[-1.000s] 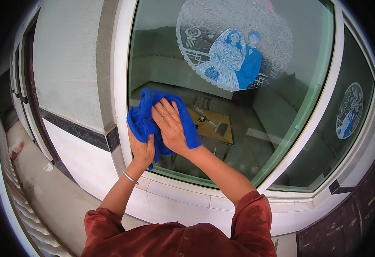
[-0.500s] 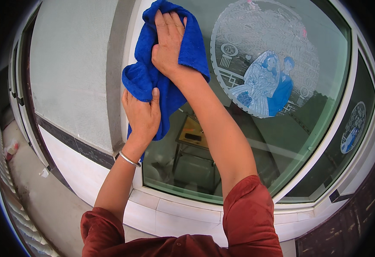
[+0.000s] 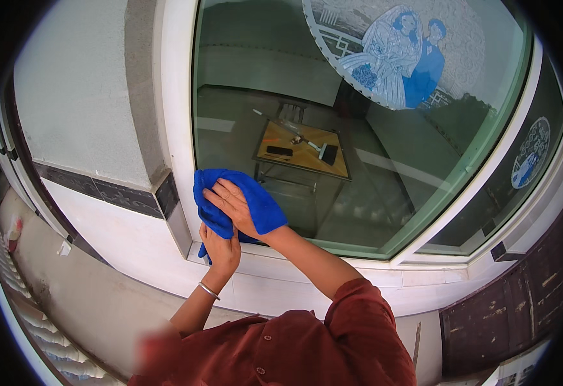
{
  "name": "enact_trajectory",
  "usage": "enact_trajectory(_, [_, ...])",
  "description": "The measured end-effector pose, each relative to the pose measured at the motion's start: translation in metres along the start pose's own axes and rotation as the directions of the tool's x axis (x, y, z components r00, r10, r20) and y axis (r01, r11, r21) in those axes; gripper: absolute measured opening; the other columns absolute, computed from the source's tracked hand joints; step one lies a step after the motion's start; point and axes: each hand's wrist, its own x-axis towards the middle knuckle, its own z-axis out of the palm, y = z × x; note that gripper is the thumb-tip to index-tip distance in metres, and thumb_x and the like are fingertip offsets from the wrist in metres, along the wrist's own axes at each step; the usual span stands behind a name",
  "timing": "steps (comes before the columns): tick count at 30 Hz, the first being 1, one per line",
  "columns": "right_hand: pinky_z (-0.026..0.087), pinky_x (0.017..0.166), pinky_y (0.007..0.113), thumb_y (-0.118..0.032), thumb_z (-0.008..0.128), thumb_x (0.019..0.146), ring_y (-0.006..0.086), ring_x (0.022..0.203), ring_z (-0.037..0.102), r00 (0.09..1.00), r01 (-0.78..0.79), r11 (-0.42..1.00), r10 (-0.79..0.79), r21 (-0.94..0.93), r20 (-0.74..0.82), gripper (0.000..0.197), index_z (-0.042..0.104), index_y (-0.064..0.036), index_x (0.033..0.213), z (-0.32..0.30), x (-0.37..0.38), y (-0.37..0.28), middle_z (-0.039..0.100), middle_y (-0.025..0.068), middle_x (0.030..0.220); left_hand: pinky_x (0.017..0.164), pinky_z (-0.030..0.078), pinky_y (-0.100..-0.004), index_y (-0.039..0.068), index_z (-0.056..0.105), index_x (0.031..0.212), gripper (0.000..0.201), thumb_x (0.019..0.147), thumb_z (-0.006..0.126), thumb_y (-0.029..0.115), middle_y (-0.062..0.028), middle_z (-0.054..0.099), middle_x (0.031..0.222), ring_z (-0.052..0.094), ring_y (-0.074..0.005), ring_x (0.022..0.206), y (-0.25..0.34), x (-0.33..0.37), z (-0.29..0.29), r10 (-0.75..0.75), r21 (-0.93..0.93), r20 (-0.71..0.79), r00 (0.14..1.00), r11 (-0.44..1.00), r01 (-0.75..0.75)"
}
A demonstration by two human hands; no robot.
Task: The person wipes a glass window and the surrounding tiled balcony ledge with a blue cloth, then sweeps the balcony floor with a broom. The person moves along the balcony, cleaning different sections of the window and floor.
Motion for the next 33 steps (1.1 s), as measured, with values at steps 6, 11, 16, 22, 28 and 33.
enact_trajectory(6, [0.040, 0.114, 0.036, -0.014, 0.057, 0.093, 0.0200, 0.136, 0.050, 0.987, -0.031, 0.998, 0.022, 0.054, 0.158, 0.048, 0.057, -0.0178, 0.141, 0.042, -0.097, -0.013, 0.057, 0.0048, 0.143, 0.101, 0.038, -0.0509, 0.000, 0.065, 0.108, 0.019, 0.090, 0.062, 0.006, -0.0188, 0.066, 0.111, 0.057, -0.0385, 0.113, -0.020, -0.085, 0.017, -0.003, -0.031, 0.195, 0.981, 0.999, 0.009])
enact_trajectory(11, [0.040, 0.116, 0.035, -0.015, 0.057, 0.094, 0.0175, 0.137, 0.049, 0.988, -0.019, 0.998, 0.011, 0.055, 0.151, 0.050, 0.055, -0.0197, 0.143, 0.040, -0.143, -0.011, 0.055, 0.0012, 0.146, 0.100, 0.040, -0.0502, 0.000, 0.065, 0.106, 0.017, 0.089, 0.063, 0.005, -0.0174, 0.067, 0.108, 0.058, -0.0378, 0.111, -0.004, -0.111, 0.030, 0.027, -0.024, 0.288, 0.957, 1.000, -0.021])
enact_trajectory(16, [0.046, 0.108, 0.036, -0.007, 0.060, 0.089, 0.0216, 0.129, 0.056, 0.987, -0.119, 0.978, 0.098, 0.170, 0.130, 0.044, 0.065, -0.0150, 0.133, 0.006, -0.187, -0.003, 0.061, 0.0057, 0.138, 0.103, 0.040, -0.0520, 0.001, 0.066, 0.105, 0.019, 0.086, 0.065, 0.004, -0.0167, 0.067, 0.109, 0.059, -0.0381, 0.112, 0.029, -0.126, 0.052, 0.108, -0.038, 0.321, 0.941, 0.994, -0.101])
enact_trajectory(22, [0.049, 0.105, 0.036, -0.006, 0.061, 0.088, 0.0228, 0.123, 0.059, 0.962, -0.256, 0.950, 0.231, 0.179, 0.148, 0.039, 0.069, -0.0139, 0.126, -0.040, -0.253, 0.015, 0.065, 0.0071, 0.132, 0.105, 0.039, -0.0500, 0.004, 0.070, 0.095, 0.024, 0.072, 0.068, 0.002, -0.0150, 0.069, 0.101, 0.063, -0.0343, 0.105, 0.083, -0.138, 0.087, 0.174, -0.117, 0.397, 0.901, 0.983, -0.139])
enact_trajectory(28, [0.046, 0.107, 0.039, 0.004, 0.063, 0.081, 0.0251, 0.121, 0.061, 0.934, -0.351, 0.930, 0.338, 0.111, 0.121, 0.048, 0.069, -0.0160, 0.124, -0.087, -0.319, 0.035, 0.066, 0.0069, 0.127, 0.100, 0.042, -0.0468, 0.007, 0.071, 0.088, 0.019, 0.070, 0.069, 0.003, -0.0126, 0.071, 0.092, 0.066, -0.0295, 0.097, 0.138, -0.144, 0.128, 0.276, -0.250, 0.460, 0.844, 0.952, -0.176])
enact_trajectory(33, [0.046, 0.106, 0.046, 0.014, 0.064, 0.073, 0.0320, 0.118, 0.061, 0.885, -0.466, 0.881, 0.464, 0.083, 0.047, 0.051, 0.071, -0.0094, 0.118, -0.134, -0.374, 0.046, 0.066, 0.0130, 0.122, 0.101, 0.041, -0.0439, 0.006, 0.071, 0.088, 0.014, 0.075, 0.069, 0.010, -0.0127, 0.071, 0.089, 0.066, -0.0276, 0.096, 0.192, -0.146, 0.166, 0.397, -0.407, 0.490, 0.776, 0.892, -0.199])
